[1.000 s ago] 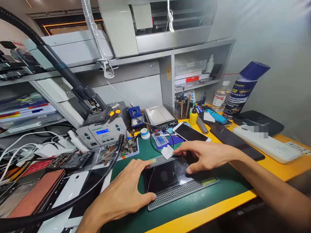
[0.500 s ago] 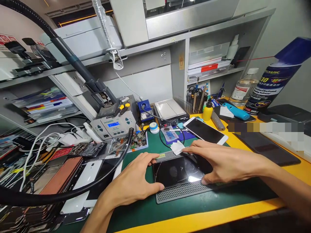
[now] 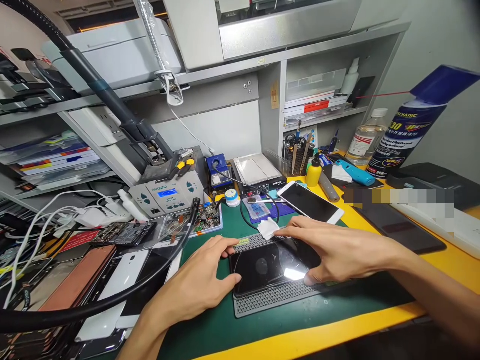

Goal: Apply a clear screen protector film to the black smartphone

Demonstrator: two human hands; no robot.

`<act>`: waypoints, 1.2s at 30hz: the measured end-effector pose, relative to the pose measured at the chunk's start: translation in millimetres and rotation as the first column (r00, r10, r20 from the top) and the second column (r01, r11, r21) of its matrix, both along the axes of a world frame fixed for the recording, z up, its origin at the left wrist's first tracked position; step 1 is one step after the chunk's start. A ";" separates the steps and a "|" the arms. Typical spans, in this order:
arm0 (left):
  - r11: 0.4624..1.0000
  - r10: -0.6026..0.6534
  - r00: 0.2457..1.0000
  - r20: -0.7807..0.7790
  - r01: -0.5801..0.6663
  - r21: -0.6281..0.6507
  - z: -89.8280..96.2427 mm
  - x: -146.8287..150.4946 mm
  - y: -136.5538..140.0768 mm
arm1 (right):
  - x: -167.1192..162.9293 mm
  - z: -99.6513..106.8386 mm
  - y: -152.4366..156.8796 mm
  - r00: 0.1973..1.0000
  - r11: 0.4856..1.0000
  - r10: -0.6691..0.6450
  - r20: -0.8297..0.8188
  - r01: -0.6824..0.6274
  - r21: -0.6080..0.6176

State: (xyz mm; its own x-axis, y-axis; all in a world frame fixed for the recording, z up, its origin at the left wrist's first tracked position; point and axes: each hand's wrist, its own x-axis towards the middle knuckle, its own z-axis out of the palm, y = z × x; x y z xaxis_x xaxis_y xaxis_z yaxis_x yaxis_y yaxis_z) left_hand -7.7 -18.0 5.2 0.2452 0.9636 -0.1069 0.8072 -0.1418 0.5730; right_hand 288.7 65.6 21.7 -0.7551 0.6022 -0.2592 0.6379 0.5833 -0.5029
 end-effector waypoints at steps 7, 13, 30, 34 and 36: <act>0.999 -0.040 0.999 0.005 0.040 -0.028 8.5 2.8 -2.8 | -0.3 2.3 -0.4 1.000 1.000 0.000 -0.013 0.000 -0.003; 0.997 -0.048 0.998 -0.035 0.046 -0.060 8.9 3.0 -3.6 | -1.7 2.6 0.3 1.000 1.000 -0.010 -0.007 0.010 -0.017; 0.998 -0.062 0.997 -0.043 0.060 -0.034 8.5 2.8 -4.4 | -0.6 0.6 1.5 0.999 1.000 0.008 -0.037 -0.008 -0.006; 0.998 -0.061 0.997 -0.044 0.060 -0.027 7.1 2.9 -3.8 | 0.3 0.4 0.8 0.999 1.000 0.012 -0.039 -0.012 0.001; 0.998 -0.057 0.997 -0.055 0.055 -0.038 7.0 3.5 -3.5 | 0.5 0.4 0.6 0.999 1.000 0.013 -0.040 -0.013 0.004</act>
